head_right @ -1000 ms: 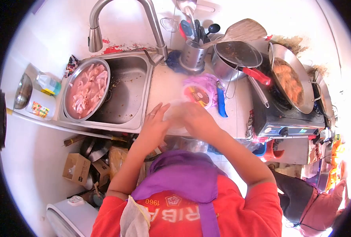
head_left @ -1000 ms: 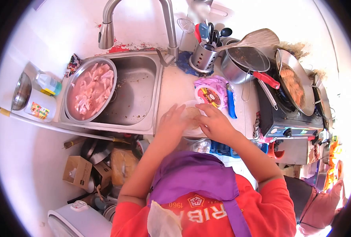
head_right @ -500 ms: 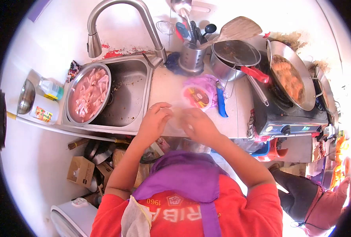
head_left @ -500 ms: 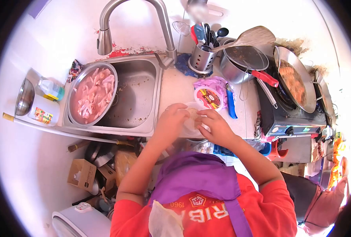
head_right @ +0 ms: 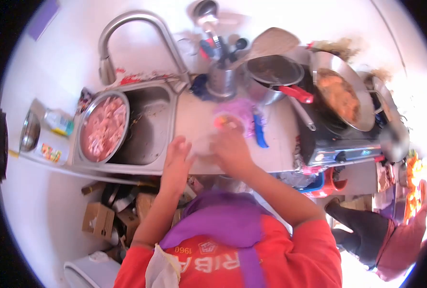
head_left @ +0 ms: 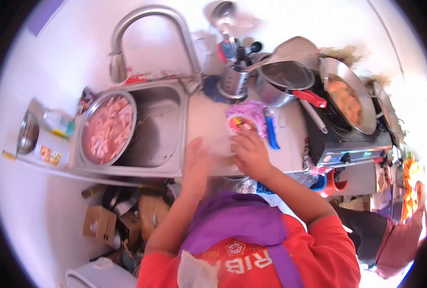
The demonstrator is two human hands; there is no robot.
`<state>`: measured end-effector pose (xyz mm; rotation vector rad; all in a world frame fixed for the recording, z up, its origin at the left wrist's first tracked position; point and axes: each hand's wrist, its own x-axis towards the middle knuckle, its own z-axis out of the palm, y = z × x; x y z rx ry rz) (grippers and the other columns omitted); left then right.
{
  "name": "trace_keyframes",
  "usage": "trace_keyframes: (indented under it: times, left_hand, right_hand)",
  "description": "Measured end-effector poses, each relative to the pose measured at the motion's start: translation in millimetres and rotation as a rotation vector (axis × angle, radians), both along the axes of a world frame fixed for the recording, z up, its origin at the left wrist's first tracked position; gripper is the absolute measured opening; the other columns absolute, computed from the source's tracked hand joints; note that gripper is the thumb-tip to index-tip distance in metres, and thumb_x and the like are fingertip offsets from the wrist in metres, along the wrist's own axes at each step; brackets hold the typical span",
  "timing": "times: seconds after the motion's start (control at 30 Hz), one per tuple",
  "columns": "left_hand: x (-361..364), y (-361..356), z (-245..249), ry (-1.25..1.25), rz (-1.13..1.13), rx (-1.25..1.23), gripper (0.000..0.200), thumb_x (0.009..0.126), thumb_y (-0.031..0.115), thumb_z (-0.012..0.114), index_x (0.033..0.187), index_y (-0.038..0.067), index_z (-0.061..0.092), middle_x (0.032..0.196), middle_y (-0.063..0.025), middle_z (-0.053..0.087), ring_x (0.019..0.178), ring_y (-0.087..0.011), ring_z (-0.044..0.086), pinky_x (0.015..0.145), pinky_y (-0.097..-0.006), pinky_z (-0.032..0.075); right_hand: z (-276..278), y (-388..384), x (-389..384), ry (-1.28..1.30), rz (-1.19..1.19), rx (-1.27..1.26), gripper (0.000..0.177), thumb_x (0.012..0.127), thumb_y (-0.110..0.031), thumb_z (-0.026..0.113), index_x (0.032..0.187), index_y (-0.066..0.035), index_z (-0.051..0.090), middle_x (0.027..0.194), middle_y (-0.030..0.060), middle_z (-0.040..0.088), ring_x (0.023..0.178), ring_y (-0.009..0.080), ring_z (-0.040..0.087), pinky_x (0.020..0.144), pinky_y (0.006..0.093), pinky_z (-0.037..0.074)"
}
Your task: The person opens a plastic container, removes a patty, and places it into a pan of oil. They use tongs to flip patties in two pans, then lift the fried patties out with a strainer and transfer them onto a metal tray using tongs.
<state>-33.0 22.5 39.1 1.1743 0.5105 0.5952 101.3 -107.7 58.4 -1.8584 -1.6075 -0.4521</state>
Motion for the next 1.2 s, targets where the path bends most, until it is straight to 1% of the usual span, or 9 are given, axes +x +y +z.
trace_keyframes:
  times: [0.07,0.17,0.37,0.47,0.67,0.77,0.87,1.0,1.2]
  left_hand:
    - [-14.8,-14.7,29.0,-0.096,-0.111,-0.733,0.035,0.092,0.028,0.053,0.123,0.012,0.046,0.131,-0.0094,0.041,0.122,-0.0222,0.04,0.096,-0.0352,0.04]
    - [-13.0,-25.4,40.4,-0.043,-0.202,-0.691,0.042,0.093,0.036,0.05,0.127,0.011,0.044,0.131,-0.0094,0.044,0.12,-0.0232,0.043,0.096,-0.0399,0.041]
    - [-9.8,-24.0,41.9,-0.118,-0.324,-0.727,0.042,0.096,0.033,0.043,0.129,0.008,0.039,0.125,-0.009,0.05,0.114,-0.0225,0.05,0.093,-0.041,0.043]
    - [-8.7,-19.2,29.3,-0.131,-0.374,-0.648,0.043,0.098,0.035,0.036,0.131,0.007,0.038,0.128,-0.0096,0.049,0.115,-0.023,0.05,0.093,-0.0409,0.044]
    - [-6.4,-28.9,47.3,-0.195,-0.386,-0.669,0.049,0.098,0.038,0.032,0.135,0.006,0.032,0.135,-0.0121,0.043,0.123,-0.0262,0.045,0.097,-0.0444,0.041]
    - [-4.9,-30.0,55.7,-0.227,-0.445,-0.677,0.05,0.098,0.037,0.032,0.137,0.005,0.03,0.138,-0.0129,0.04,0.126,-0.0271,0.041,0.1,-0.0451,0.039]
    - [-2.9,-31.1,63.8,-0.234,-0.46,-0.727,0.049,0.099,0.034,0.033,0.137,0.005,0.03,0.138,-0.0128,0.04,0.127,-0.0275,0.04,0.101,-0.046,0.038]
    - [7.4,-35.1,64.0,-0.215,-0.544,-0.794,0.046,0.098,0.03,0.034,0.138,0.006,0.03,0.139,-0.0123,0.039,0.127,-0.028,0.04,0.102,-0.0482,0.036]
    - [5.2,-44.3,73.4,-0.175,-0.592,-0.965,0.041,0.097,0.025,0.036,0.134,0.006,0.038,0.135,-0.0118,0.044,0.124,-0.0282,0.044,0.101,-0.0526,0.037]
  right_hand:
    - [6.0,-1.1,-2.8,-0.047,-0.04,0.042,0.03,0.057,-0.013,0.069,0.085,-0.009,0.06,0.107,0.0059,0.059,0.107,0.0288,0.052,0.089,0.0404,0.042]
    - [9.6,-4.4,-6.6,-0.056,0.021,0.143,0.027,0.057,-0.014,0.068,0.082,-0.009,0.059,0.109,0.0072,0.059,0.108,0.0302,0.052,0.089,0.0415,0.042]
    - [24.0,-13.5,-16.1,-0.119,0.099,0.034,0.025,0.065,-0.021,0.069,0.085,-0.009,0.058,0.116,0.0088,0.054,0.113,0.031,0.048,0.091,0.0446,0.04]
    - [28.5,-21.1,-22.6,0.073,0.157,-0.025,0.029,0.07,-0.023,0.07,0.092,-0.008,0.06,0.119,0.0111,0.052,0.115,0.0333,0.046,0.094,0.047,0.038]
    - [34.7,-33.0,-17.2,0.483,-0.183,0.078,0.035,0.074,-0.019,0.072,0.104,-0.005,0.06,0.119,0.0149,0.052,0.115,0.0326,0.048,0.096,0.0425,0.038]
    - [29.2,-38.7,-3.7,0.859,-0.065,-0.024,0.032,0.081,-0.015,0.068,0.109,-0.003,0.058,0.121,0.013,0.051,0.113,0.0227,0.05,0.092,0.0347,0.042]
    - [33.2,-38.0,-8.8,1.148,-0.028,0.134,0.03,0.08,-0.017,0.069,0.104,-0.001,0.06,0.107,0.0115,0.06,0.102,0.0214,0.057,0.086,0.0321,0.047]
    - [30.8,-48.6,-9.9,1.165,-0.095,0.125,0.03,0.082,-0.019,0.069,0.105,-0.002,0.061,0.104,0.0089,0.061,0.099,0.0158,0.057,0.084,0.0305,0.047]
    - [49.3,-73.4,-2.0,1.558,0.147,0.129,0.028,0.083,-0.018,0.068,0.105,-0.003,0.061,0.098,0.0029,0.062,0.094,0.0121,0.056,0.084,0.0282,0.046]
